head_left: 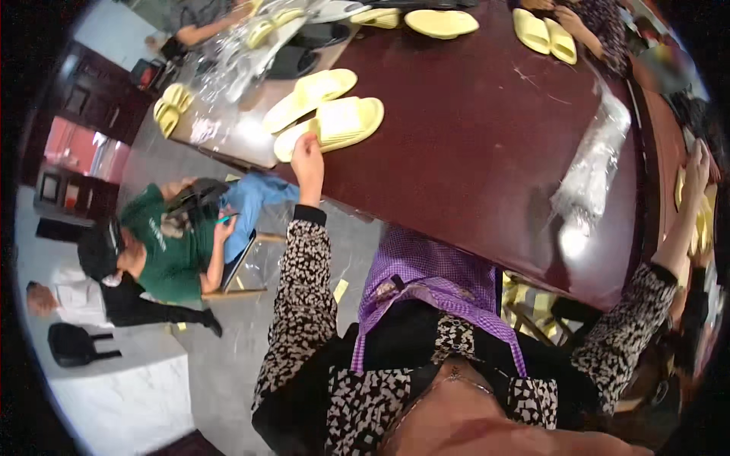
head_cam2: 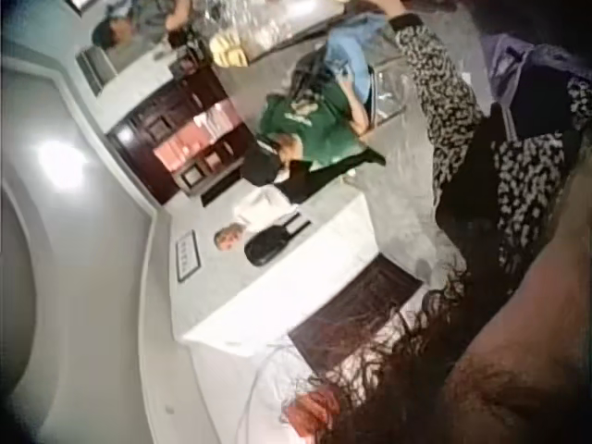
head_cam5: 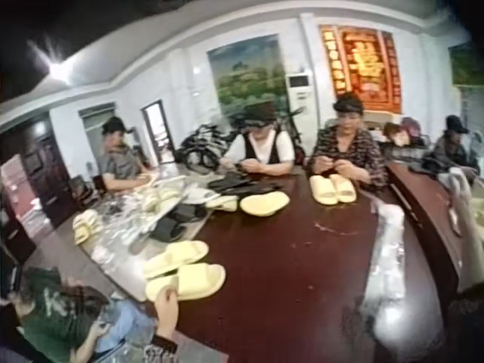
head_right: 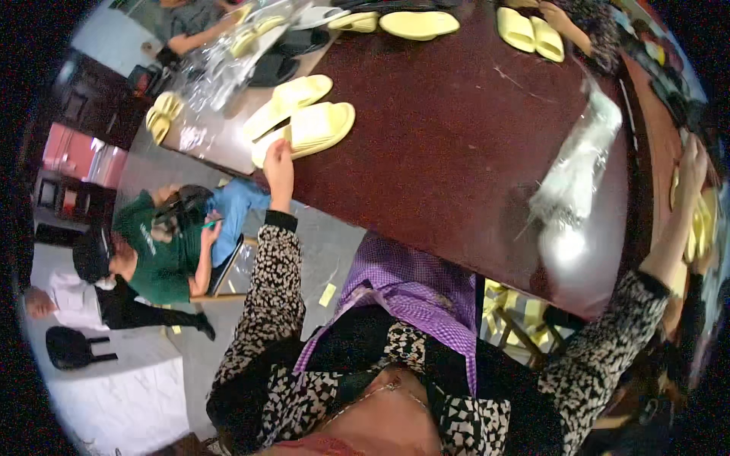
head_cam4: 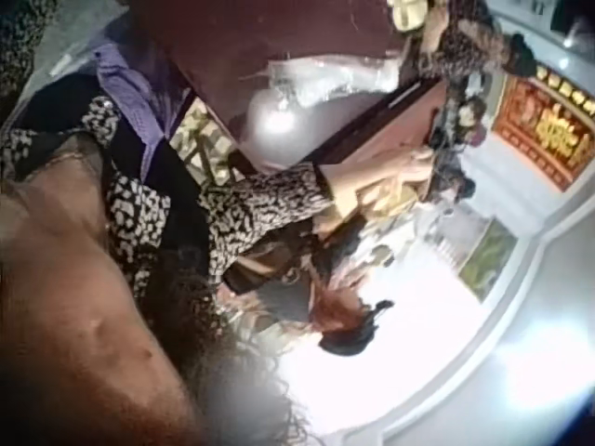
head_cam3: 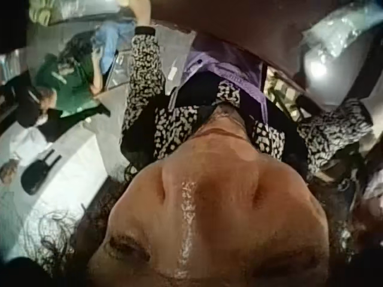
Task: The person ties pairs of slippers together by threading string through each slipper by hand, working on white, yellow, and black slippers on a table.
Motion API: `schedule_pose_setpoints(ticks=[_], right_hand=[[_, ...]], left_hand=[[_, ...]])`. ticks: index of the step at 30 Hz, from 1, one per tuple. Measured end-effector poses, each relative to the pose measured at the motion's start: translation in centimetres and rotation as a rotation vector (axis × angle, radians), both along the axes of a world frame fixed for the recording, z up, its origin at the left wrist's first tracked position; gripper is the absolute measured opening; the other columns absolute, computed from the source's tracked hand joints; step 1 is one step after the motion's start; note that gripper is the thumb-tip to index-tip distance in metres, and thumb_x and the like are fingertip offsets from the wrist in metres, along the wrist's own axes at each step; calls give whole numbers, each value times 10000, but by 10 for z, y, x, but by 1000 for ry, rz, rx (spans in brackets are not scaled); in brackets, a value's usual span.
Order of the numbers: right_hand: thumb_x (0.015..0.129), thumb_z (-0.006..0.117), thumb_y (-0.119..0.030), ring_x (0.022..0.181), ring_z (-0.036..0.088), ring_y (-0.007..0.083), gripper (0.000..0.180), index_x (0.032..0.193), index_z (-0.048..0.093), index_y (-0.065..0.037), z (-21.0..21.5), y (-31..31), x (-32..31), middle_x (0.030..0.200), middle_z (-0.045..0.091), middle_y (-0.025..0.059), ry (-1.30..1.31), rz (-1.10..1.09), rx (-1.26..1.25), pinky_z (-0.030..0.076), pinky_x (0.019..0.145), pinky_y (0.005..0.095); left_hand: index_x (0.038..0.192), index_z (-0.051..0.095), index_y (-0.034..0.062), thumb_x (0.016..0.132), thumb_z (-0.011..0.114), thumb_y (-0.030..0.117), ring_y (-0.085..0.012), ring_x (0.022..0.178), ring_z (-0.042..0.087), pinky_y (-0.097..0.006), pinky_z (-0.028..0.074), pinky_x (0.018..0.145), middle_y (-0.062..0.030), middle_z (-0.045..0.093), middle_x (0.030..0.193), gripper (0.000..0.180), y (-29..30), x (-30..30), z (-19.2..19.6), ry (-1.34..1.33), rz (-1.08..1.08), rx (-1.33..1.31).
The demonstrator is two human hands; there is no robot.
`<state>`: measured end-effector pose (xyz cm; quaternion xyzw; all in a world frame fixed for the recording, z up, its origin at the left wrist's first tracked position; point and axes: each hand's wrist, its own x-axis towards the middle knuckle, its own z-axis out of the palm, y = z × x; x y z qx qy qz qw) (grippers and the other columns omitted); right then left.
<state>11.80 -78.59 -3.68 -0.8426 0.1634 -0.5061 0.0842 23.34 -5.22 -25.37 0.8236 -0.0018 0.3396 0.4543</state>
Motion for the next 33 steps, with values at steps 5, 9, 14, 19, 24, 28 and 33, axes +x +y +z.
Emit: schedule_pose_setpoints(ticks=[5, 9, 14, 19, 24, 28, 33], right_hand=[[948, 419, -266, 786, 561, 132, 398, 1247, 507, -18, -27, 65, -41, 916, 576, 66, 4, 414, 155, 442, 763, 257], [940, 444, -204, 676, 551, 104, 401, 1276, 467, 15, -75, 186, -64, 762, 560, 10, 51, 937, 841, 449, 642, 219], [931, 468, -124, 578, 530, 81, 329, 1227, 491, 16, -106, 281, -99, 689, 554, 16, 250, 1190, 1219, 440, 532, 197], [925, 471, -91, 542, 504, 90, 207, 1094, 543, 4, -138, 293, -97, 692, 565, 36, 164, 1212, 1407, 442, 526, 212], [906, 498, -67, 519, 478, 96, 93, 933, 568, -12, -146, 298, -83, 659, 568, 57, 56, 1122, 1477, 426, 506, 221], [896, 511, -57, 513, 474, 100, 80, 897, 576, -10, -137, 315, -75, 636, 567, 63, 51, 1076, 1493, 412, 490, 225], [890, 526, -64, 502, 470, 94, 82, 878, 585, -9, -99, 350, -26, 625, 568, 57, 85, 1041, 1524, 402, 479, 217]], left_hand=[[1059, 571, -13, 824, 591, 169, -331, 949, 582, -400, 451, 840, -197, 617, 974, 297, -15, 20, 32, -26, 36, 436], [1048, 577, -3, 779, 632, 223, -361, 1026, 544, -434, 430, 869, -211, 605, 1035, 356, -19, 34, 39, 104, 34, 643], [1003, 593, 3, 760, 622, 204, -363, 1002, 561, -435, 446, 847, -210, 612, 1039, 317, -28, 38, 47, 296, -7, 655], [939, 613, 5, 765, 567, 144, -382, 942, 580, -438, 458, 808, -214, 624, 993, 228, -47, 33, 46, 399, -131, 669], [876, 618, -4, 770, 543, 131, -394, 875, 587, -441, 457, 785, -215, 629, 917, 188, -100, 9, 45, 307, -327, 608], [826, 601, -35, 769, 573, 169, -383, 841, 591, -443, 455, 777, -228, 617, 870, 214, -150, -23, 50, 451, -388, 500], [850, 588, -62, 760, 629, 245, -363, 809, 601, -433, 469, 745, -236, 614, 866, 323, -181, -37, 108, 576, -465, 445]])
